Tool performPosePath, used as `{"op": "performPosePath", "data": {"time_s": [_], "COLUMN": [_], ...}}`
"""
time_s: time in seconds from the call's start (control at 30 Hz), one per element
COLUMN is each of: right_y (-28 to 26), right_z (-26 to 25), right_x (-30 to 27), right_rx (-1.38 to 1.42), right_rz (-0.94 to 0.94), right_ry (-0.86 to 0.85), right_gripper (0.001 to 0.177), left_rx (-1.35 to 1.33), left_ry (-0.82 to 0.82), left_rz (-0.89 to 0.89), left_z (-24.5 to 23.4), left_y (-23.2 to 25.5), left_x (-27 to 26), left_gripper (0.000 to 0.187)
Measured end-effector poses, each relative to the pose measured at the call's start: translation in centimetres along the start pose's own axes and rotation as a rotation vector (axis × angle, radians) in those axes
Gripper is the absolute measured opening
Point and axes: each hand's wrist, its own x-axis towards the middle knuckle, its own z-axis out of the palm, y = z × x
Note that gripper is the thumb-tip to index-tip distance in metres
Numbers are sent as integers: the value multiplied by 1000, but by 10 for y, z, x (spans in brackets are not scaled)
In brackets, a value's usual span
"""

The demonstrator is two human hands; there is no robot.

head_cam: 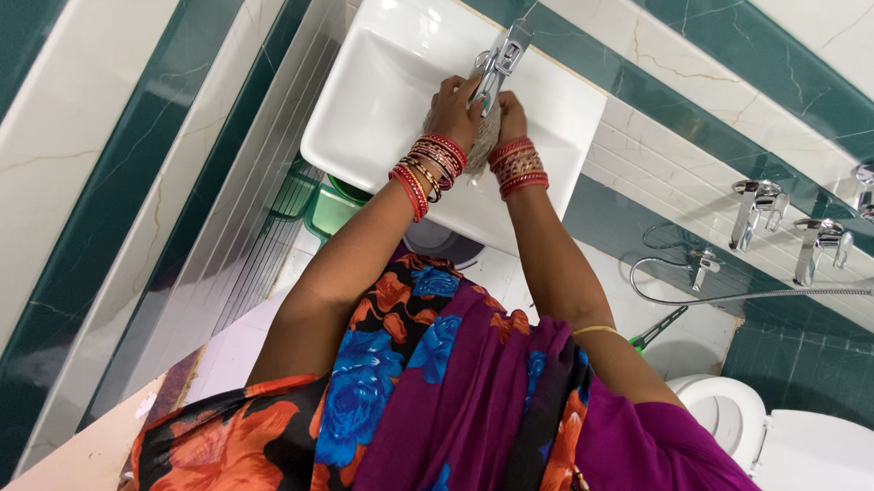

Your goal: The person wipes the bathroom faucets and handles with a cloth.

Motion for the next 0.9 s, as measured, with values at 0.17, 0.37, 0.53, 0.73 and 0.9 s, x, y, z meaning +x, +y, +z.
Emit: {"op": "performPosePath", "data": {"time_s": [0.17, 0.37, 0.53, 0.73, 0.9], "right_y": [16, -14, 11, -5, -28], "right_z": [-18, 19, 27, 75, 92], "right_x": [11, -11, -70, -93, -99], "right_rx": [10, -26, -609, -869, -1076], "right_rz": [-1, -22, -450, -748, -835], "right_ry": [-69, 93, 145, 286, 302], "right_gripper": [26, 36, 48, 39, 35], "left_rx": [7, 20, -144, -313, -365], "left_ry": [-18, -24, -62, -86, -38], "left_rz": [-29, -27, -27, -81, -26], "left_z": [-4, 3, 8, 14, 28], "left_y": [2, -3, -6, -9, -23], "left_x": [0, 2, 5, 8, 8], "left_gripper": [43, 44, 43, 43, 42]}}
